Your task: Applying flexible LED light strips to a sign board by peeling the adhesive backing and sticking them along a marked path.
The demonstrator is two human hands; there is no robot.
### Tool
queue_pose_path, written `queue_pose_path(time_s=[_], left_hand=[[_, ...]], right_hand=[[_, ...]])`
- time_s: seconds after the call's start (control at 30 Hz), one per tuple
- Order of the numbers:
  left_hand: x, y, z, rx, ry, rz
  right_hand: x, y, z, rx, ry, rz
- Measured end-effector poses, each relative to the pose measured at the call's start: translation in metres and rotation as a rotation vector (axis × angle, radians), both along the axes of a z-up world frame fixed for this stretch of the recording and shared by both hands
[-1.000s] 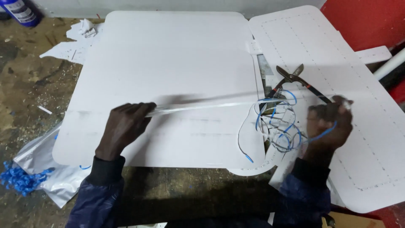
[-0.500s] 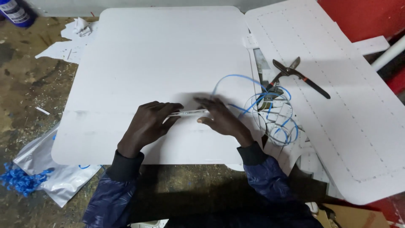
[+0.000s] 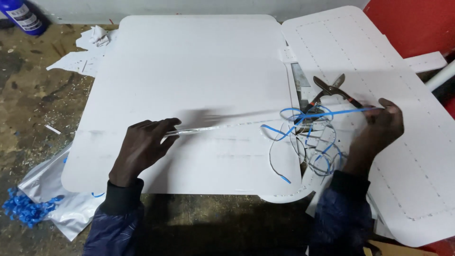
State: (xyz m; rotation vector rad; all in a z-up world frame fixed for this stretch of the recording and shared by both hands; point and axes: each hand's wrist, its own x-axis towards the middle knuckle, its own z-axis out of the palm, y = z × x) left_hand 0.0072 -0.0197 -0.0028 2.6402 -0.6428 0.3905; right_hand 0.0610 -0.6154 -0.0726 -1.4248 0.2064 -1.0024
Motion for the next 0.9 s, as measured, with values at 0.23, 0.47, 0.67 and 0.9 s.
queue_pose_path(time_s=[0.23, 0.47, 0.67, 0.9], left_hand=[[0.002, -0.028, 0.003, -0.062, 0.079, -0.138], [-0.001, -0.031, 0.012, -0.086, 0.111, -0.209], [-0.002, -0.016, 0.013, -0.050, 0.135, -0.103], [0.009, 0.018, 0.002, -0.002, -0.152, -0.067]], right_hand=[[-0.025, 0.172, 0.001, -0.657, 0.236, 0.424], [-0.012, 0.263, -0.011, -1.318, 0.266, 0.878], [0.008, 0.187, -0.032, -1.003, 0.024, 0.770], [-0.030, -0.049, 0.014, -0.391, -0.109, -0.253]])
